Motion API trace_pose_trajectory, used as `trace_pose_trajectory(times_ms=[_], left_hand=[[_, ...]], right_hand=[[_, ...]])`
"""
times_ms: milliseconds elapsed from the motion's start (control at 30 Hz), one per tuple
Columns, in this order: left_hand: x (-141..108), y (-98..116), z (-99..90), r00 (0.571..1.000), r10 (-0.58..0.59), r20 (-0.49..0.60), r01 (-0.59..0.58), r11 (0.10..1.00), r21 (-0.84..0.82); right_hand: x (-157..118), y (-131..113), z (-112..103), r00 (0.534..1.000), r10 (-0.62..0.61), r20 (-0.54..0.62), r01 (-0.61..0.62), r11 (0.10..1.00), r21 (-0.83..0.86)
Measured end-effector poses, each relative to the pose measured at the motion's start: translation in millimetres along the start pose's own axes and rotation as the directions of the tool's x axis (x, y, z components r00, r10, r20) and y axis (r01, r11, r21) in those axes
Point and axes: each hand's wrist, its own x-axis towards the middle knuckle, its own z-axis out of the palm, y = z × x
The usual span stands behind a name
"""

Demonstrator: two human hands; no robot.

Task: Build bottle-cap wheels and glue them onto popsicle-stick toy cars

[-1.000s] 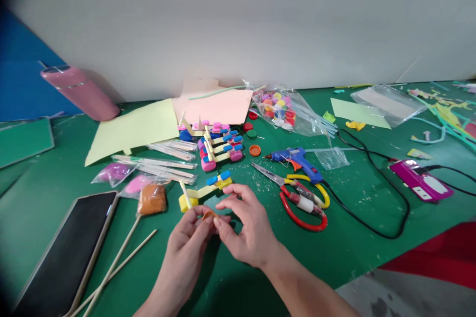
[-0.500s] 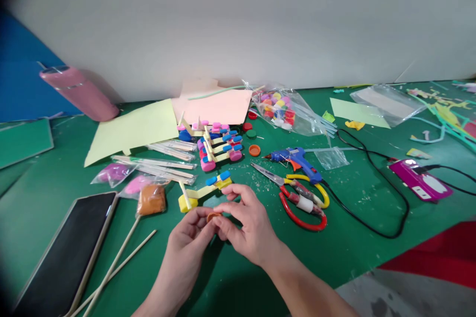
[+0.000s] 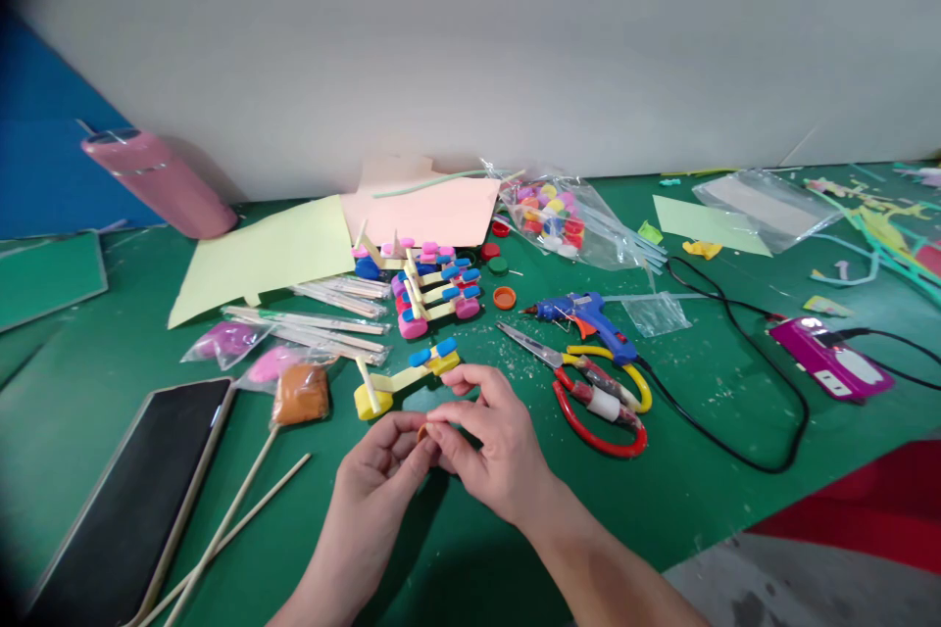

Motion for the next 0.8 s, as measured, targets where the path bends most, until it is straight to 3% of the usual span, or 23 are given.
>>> trace_pose_trajectory(times_ms=[567, 800], left_hand=[[-1.5, 3.2, 2.2, 0.999, 0.003, 0.044, -0.006, 0.998, 0.056], [-1.2, 2.5, 1.1, 0.999, 0.005, 0.04, -0.007, 0.999, 0.047]], right_hand=[[1.9, 1.8, 0.2, 0.998, -0.067, 0.005, 0.067, 0.995, -0.067], [-0.3, 1.6, -0.2, 0.999, -0.039, 0.029, 0.039, 0.999, -0.018]])
